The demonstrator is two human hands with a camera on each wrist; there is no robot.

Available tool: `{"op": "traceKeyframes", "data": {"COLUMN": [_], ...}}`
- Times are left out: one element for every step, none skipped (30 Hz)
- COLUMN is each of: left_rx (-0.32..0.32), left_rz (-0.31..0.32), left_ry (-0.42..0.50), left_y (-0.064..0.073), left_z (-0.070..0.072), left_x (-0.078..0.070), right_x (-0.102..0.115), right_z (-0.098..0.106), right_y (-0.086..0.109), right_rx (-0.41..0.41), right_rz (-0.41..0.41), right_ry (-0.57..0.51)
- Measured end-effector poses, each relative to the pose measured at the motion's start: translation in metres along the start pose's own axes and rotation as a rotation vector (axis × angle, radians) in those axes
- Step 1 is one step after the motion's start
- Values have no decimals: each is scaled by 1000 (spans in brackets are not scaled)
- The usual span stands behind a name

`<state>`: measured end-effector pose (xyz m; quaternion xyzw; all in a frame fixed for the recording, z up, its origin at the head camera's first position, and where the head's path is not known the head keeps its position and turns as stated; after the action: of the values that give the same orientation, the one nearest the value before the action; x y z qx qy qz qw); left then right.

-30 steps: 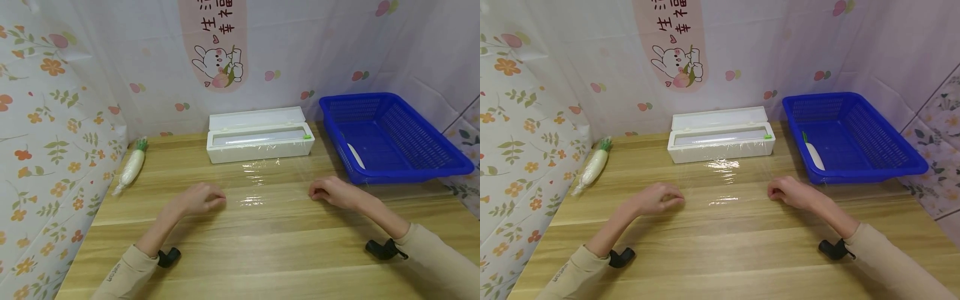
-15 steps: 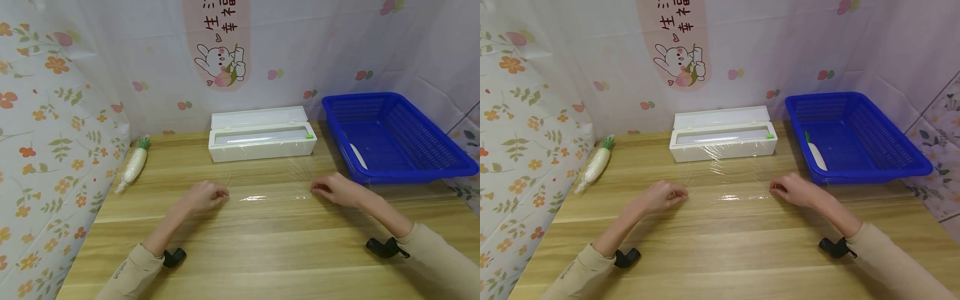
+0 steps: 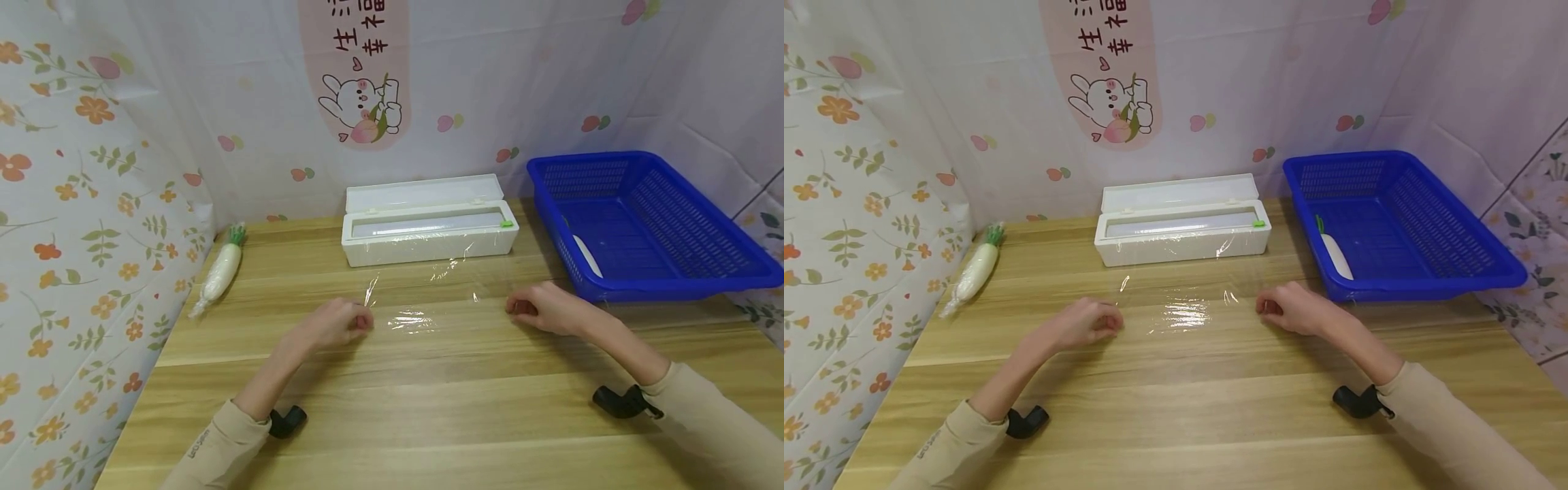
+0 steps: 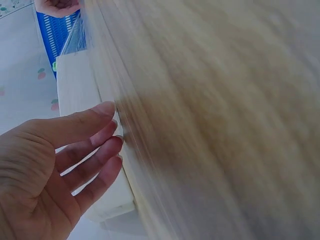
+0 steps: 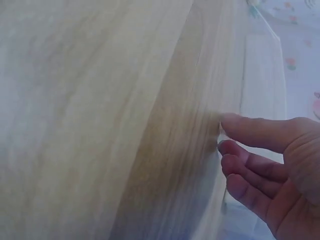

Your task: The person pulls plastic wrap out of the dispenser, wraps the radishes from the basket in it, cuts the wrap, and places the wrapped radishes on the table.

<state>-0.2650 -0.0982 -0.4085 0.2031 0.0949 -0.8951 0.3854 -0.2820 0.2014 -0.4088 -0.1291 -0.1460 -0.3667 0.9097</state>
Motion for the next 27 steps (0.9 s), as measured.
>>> {"op": "traceKeyframes", "data": {"left_rx": [3,6,8,10,13,14,15,16,15,15,13,13,13,12,12,15,15,18,20,23,26,27,28,28,28,28,27], "left_rz": [4,13,23,33,42,49,58,66,63,63,61,65,67,70,73,82,89,99,103,111,116,120,124,123,124,123,121], "left_ry": [4,9,14,18,19,22,24,23,20,20,19,24,26,30,36,45,49,57,62,70,77,85,90,95,101,106,109], "left_y": [0,1,1,1,2,2,2,2,2,2,2,2,2,3,3,3,3,4,4,4,4,4,4,4,4,4,4], "left_z": [0,0,0,0,0,0,0,0,0,0,0,0,0,0,-1,-1,-1,-2,-3,-3,-4,-4,-4,-4,-4,-4,-3], "left_x": [0,1,1,2,2,3,3,3,3,3,3,4,4,5,5,6,7,8,9,10,10,11,11,12,12,12,12], "right_x": [-1,-2,-2,-2,-2,-3,-2,-1,0,1,2,4,5,6,7,7,7,7,7,8,8,9,10,11,12,13,13], "right_z": [0,-1,0,0,0,1,2,4,6,9,12,15,18,21,24,27,30,34,37,41,46,50,56,62,67,73,78], "right_y": [0,0,0,0,0,0,0,-1,-2,-2,-3,-4,-5,-5,-6,-6,-7,-7,-7,-7,-7,-8,-8,-8,-8,-7,-7], "right_rx": [8,14,19,24,27,26,20,11,-3,-19,-38,-58,-74,-89,-103,-111,-120,-131,-139,-153,-169,-190,-217,-243,-269,-298,-324], "right_rz": [-6,-11,-14,-16,-16,-20,-16,-11,-4,2,7,12,15,11,5,-7,-20,-35,-49,-58,-63,-62,-53,-44,-30,-18,-6], "right_ry": [-2,-2,-2,-1,-4,-4,-6,-6,-6,-6,-5,-3,-1,1,2,3,7,9,14,17,20,25,33,39,46,53,63]}}
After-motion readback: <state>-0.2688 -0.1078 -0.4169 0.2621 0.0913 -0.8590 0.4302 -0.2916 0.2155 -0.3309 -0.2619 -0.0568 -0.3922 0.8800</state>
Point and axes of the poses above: each hand's wrist, its own y-axis away from the middle knuckle, its own z-axis out of the back of the hand, x = y × z, the point moved 9 cm from there along -y, towards the middle knuckle, and after that the axes turned 2 degrees about y, right-handed, at the moved point
